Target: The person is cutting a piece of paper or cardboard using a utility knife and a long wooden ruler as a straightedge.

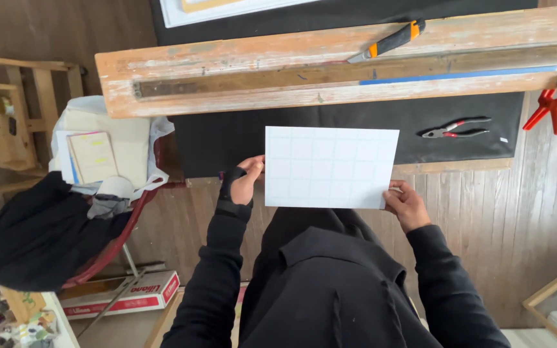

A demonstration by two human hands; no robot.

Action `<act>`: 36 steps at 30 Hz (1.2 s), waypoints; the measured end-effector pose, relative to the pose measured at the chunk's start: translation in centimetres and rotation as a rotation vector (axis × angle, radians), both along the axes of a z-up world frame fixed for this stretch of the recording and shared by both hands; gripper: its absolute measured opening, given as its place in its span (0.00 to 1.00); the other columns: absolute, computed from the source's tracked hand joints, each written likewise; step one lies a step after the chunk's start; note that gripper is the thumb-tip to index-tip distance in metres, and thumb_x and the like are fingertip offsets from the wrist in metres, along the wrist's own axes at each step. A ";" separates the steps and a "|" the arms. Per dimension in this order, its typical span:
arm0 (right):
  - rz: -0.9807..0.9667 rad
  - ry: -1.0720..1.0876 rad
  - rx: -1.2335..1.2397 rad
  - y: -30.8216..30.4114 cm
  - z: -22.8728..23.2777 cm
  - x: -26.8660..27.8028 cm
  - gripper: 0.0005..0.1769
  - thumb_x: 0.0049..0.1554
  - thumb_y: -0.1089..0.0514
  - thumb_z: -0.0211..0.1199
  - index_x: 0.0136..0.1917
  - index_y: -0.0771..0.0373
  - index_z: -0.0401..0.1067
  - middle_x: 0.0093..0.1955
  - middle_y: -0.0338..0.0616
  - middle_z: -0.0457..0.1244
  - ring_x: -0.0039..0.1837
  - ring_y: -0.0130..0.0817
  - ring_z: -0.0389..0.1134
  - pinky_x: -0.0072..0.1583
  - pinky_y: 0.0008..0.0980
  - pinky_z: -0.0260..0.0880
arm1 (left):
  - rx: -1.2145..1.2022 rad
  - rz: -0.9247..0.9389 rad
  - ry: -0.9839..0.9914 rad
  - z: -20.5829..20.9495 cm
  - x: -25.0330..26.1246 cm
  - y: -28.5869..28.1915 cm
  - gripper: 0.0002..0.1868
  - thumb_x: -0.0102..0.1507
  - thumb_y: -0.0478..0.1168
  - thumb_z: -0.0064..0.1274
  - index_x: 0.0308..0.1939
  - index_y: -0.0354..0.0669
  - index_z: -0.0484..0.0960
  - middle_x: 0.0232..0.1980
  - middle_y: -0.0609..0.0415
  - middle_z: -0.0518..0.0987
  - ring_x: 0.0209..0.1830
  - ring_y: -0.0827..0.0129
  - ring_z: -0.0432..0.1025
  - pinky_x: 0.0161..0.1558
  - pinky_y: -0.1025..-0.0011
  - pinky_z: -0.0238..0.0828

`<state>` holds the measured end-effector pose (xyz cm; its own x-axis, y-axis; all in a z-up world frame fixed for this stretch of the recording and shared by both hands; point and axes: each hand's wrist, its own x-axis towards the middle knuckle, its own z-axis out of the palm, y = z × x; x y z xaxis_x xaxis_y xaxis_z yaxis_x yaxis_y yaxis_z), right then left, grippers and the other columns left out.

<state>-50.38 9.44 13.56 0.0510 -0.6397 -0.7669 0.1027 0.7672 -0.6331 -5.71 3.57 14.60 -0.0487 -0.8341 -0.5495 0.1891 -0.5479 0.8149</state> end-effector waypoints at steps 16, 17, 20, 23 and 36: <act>0.077 0.011 -0.161 1.5 1.1 -1.4 0.15 0.64 0.60 0.58 0.63 0.66 0.65 0.51 0.48 0.69 0.53 0.33 0.70 0.58 0.38 0.74 | -0.067 0.011 -0.150 4.9 -2.1 5.2 0.19 0.67 0.38 0.52 0.60 0.32 0.79 0.52 0.45 0.85 0.47 0.68 0.80 0.49 0.71 0.77; 0.081 0.009 -0.157 1.8 1.3 -1.5 0.15 0.64 0.60 0.58 0.63 0.65 0.65 0.51 0.48 0.69 0.53 0.33 0.71 0.57 0.37 0.75 | -0.056 0.016 -0.170 4.7 -2.2 5.7 0.19 0.67 0.38 0.52 0.60 0.33 0.79 0.52 0.46 0.85 0.45 0.69 0.77 0.44 0.72 0.73; 0.101 0.026 -0.156 2.1 2.5 -1.2 0.14 0.64 0.60 0.58 0.63 0.65 0.66 0.51 0.47 0.69 0.53 0.32 0.71 0.57 0.36 0.74 | -0.048 0.034 -0.201 4.7 -2.4 7.0 0.20 0.66 0.40 0.53 0.60 0.34 0.79 0.51 0.47 0.85 0.42 0.72 0.75 0.40 0.74 0.69; 0.108 0.041 -0.153 2.4 3.2 -1.3 0.14 0.64 0.60 0.59 0.62 0.65 0.66 0.52 0.48 0.69 0.53 0.33 0.70 0.57 0.36 0.73 | -0.050 0.053 -0.204 5.7 -2.5 7.5 0.20 0.66 0.39 0.52 0.60 0.34 0.80 0.51 0.48 0.85 0.42 0.72 0.76 0.41 0.74 0.70; 0.010 -0.107 -0.028 -3.3 0.5 3.1 0.22 0.64 0.58 0.59 0.69 0.66 0.66 0.52 0.48 0.69 0.52 0.33 0.70 0.53 0.35 0.70 | -0.047 0.129 0.010 -1.6 1.7 2.3 0.18 0.67 0.36 0.54 0.58 0.29 0.81 0.46 0.48 0.84 0.41 0.70 0.74 0.42 0.72 0.69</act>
